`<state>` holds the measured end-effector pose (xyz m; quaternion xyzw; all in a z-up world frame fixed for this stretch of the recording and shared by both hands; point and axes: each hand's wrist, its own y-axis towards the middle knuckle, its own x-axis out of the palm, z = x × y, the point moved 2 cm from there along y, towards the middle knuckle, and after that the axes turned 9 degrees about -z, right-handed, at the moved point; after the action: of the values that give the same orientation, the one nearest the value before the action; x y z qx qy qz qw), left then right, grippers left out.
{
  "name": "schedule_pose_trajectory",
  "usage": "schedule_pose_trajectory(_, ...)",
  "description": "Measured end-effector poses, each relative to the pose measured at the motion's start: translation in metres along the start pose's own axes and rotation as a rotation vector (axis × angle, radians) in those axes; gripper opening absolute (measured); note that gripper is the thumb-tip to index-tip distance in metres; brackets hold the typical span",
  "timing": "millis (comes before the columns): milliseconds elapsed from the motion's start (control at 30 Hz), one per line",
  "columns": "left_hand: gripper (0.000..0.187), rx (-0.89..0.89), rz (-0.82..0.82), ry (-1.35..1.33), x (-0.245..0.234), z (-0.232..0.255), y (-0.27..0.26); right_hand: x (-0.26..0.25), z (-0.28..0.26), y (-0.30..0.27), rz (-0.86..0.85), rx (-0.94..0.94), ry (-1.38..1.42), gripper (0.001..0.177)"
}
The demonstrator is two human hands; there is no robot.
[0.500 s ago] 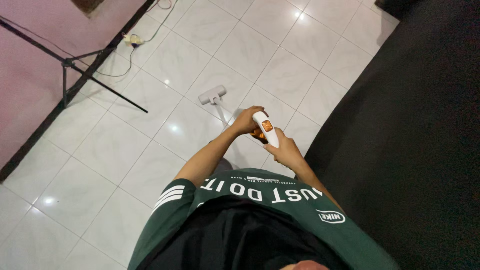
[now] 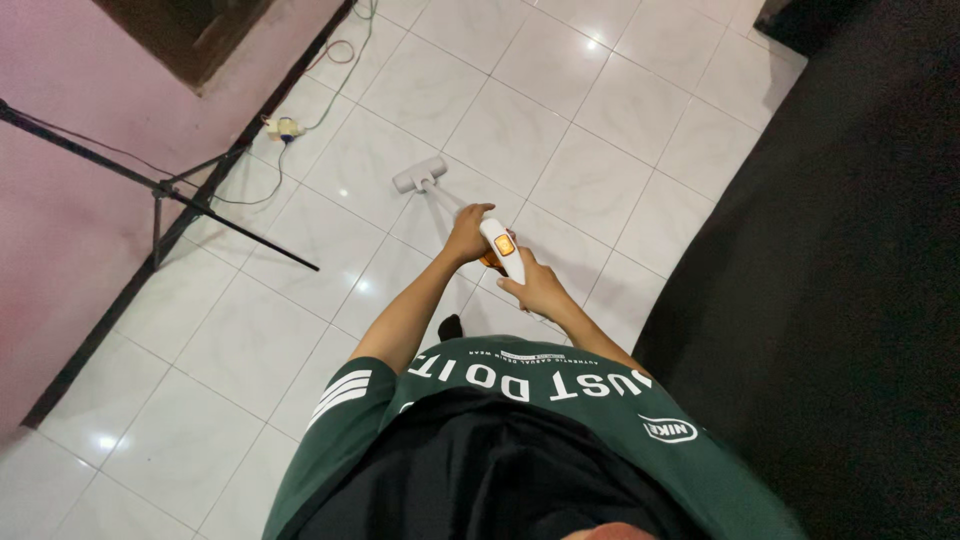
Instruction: The person vacuums a tiled floor using a cordless stick vacuum.
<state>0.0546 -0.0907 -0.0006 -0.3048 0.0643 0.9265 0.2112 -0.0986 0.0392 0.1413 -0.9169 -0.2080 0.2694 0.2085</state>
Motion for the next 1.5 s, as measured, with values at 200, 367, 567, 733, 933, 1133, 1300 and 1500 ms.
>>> schedule_pose_trajectory(200, 0.08, -0.091, -0.102, -0.109, -0.039, -0.01, 0.01, -0.003, -0.047, 0.024, -0.02, 0.015, -0.005, 0.071)
schedule_pose_trajectory(367, 0.085, -0.187, 0.048, -0.023, -0.055, -0.047, 0.03, 0.007, -0.052, 0.074, -0.006, 0.022, 0.002, 0.065)
schedule_pose_trajectory(567, 0.091, -0.389, 0.007, -0.392, -0.079, -0.043, 0.041, 0.022, -0.058, 0.114, 0.036, 0.044, 0.03, 0.067)
schedule_pose_trajectory(733, 0.074, -0.35, -0.058, -0.383, -0.077, -0.02, 0.055, -0.006, -0.077, 0.091, 0.075, 0.061, 0.046, 0.068)
schedule_pose_trajectory(933, 0.066, -0.297, -0.146, -0.502, -0.065, -0.007, 0.082, -0.037, -0.087, 0.084, 0.112, 0.079, 0.08, 0.068)
schedule_pose_trajectory(1133, 0.062, -0.277, -0.098, -0.371, -0.048, -0.066, 0.131, -0.044, -0.048, 0.152, 0.075, 0.036, 0.13, 0.067)
schedule_pose_trajectory(1300, 0.056, -0.175, 0.11, -0.022, -0.066, -0.083, 0.182, -0.072, -0.037, 0.213, -0.006, 0.046, 0.116, 0.074)
schedule_pose_trajectory(1500, 0.06, -0.301, -0.081, 0.112, -0.109, -0.002, 0.219, -0.157, -0.058, 0.21, -0.122, -0.027, 0.007, 0.067)
